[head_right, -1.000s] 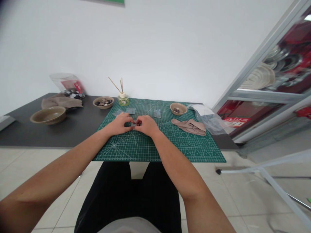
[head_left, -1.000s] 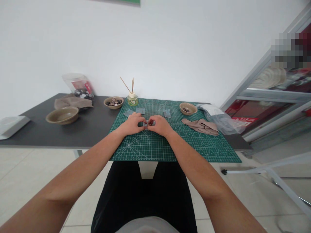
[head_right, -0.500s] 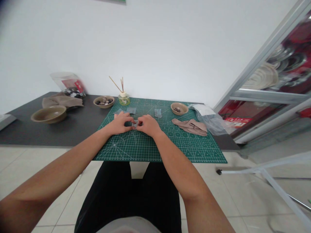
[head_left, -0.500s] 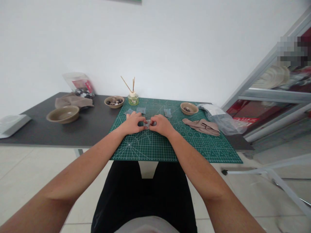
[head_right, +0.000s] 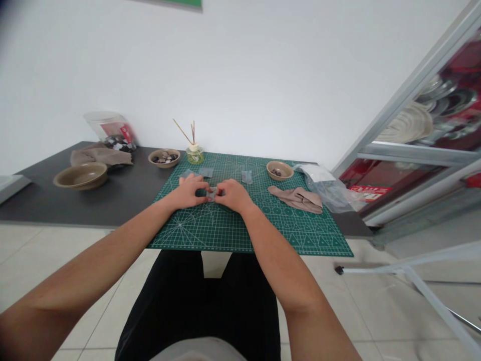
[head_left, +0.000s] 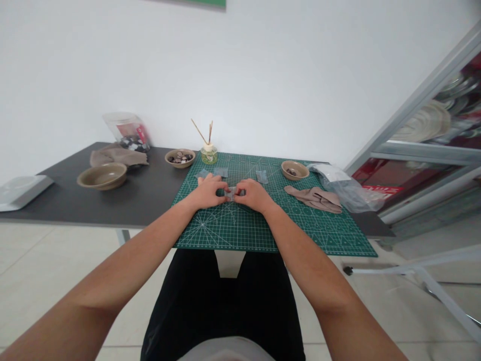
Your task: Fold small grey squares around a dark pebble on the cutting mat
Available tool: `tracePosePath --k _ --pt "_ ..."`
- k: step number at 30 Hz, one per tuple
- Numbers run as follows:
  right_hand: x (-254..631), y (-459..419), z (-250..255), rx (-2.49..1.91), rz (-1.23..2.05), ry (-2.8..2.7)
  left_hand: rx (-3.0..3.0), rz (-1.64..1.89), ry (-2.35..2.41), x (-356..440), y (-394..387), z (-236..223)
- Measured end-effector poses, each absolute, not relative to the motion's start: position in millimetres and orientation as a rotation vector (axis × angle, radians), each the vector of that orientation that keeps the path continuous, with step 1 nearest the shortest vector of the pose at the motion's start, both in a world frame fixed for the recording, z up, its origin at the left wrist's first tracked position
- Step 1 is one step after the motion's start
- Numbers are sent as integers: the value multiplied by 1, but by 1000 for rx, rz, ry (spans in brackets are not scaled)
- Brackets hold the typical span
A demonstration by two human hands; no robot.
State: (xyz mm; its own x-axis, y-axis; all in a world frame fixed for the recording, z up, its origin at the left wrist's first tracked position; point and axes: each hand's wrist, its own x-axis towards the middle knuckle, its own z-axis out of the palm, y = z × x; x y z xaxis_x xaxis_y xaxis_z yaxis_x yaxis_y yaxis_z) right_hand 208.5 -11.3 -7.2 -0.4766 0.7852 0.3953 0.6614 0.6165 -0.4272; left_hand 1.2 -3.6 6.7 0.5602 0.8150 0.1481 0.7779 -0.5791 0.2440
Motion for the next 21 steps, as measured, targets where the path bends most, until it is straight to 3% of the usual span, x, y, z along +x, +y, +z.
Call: tracePosePath --k 21 --pt "208 -11 -8 -1137 191 -2369 2601 379 1363 2 -2 5"
